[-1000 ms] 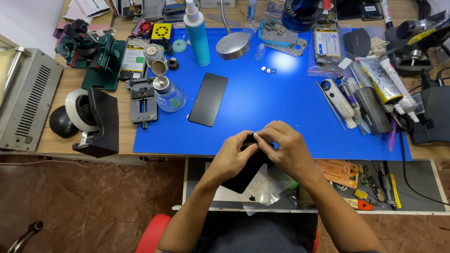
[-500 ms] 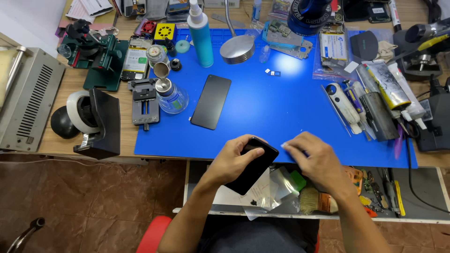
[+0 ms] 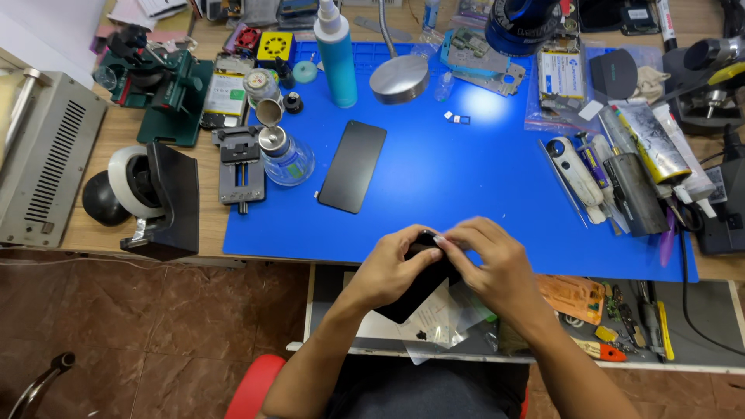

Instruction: The person cleans a black smartphone using a white tissue. They wipe the back, sides, and screen of the device while seated at a cluttered electronics workbench. The person rotates the phone to access different areas and continues wiping until the task is complete.

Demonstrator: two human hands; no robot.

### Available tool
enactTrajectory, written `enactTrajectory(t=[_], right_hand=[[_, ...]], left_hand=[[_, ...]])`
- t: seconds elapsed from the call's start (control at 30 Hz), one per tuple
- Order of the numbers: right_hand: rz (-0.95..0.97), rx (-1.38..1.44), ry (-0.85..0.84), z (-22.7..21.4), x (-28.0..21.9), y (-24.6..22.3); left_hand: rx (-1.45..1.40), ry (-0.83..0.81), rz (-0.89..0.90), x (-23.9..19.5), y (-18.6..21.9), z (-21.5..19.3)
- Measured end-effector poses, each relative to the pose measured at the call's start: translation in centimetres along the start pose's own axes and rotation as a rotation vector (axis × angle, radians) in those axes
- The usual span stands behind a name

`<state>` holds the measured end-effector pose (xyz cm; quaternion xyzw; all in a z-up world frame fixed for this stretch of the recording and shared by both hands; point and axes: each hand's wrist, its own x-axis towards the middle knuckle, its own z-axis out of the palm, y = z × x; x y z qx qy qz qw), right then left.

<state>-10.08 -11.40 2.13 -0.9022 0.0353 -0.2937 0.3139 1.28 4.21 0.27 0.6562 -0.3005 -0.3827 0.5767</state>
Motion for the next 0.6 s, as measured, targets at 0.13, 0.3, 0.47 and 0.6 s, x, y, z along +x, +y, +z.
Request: enactTrajectory(t=[0.13, 0.3, 0.47, 0.6], right_hand=[[0.002, 0.048, 0.011, 0.5, 1.3, 0.0], [0.162, 0.103, -0.101, -2.1, 0.1, 0.0], [0.112, 0.164, -0.022, 0.2, 1.6, 0.0], [0.084, 0.223, -0.008, 2.4, 2.5, 0.0]], left_hand=[[-0.009, 0.051, -0.046, -1.4, 3.3, -0.1], [-0.015, 0.063, -0.071, -2.3, 4.6, -0.1], [0.046, 0.022, -0.026, -0.4, 2.3, 0.2], [0.048, 0.028, -0.028, -0.3, 1.1, 0.3]])
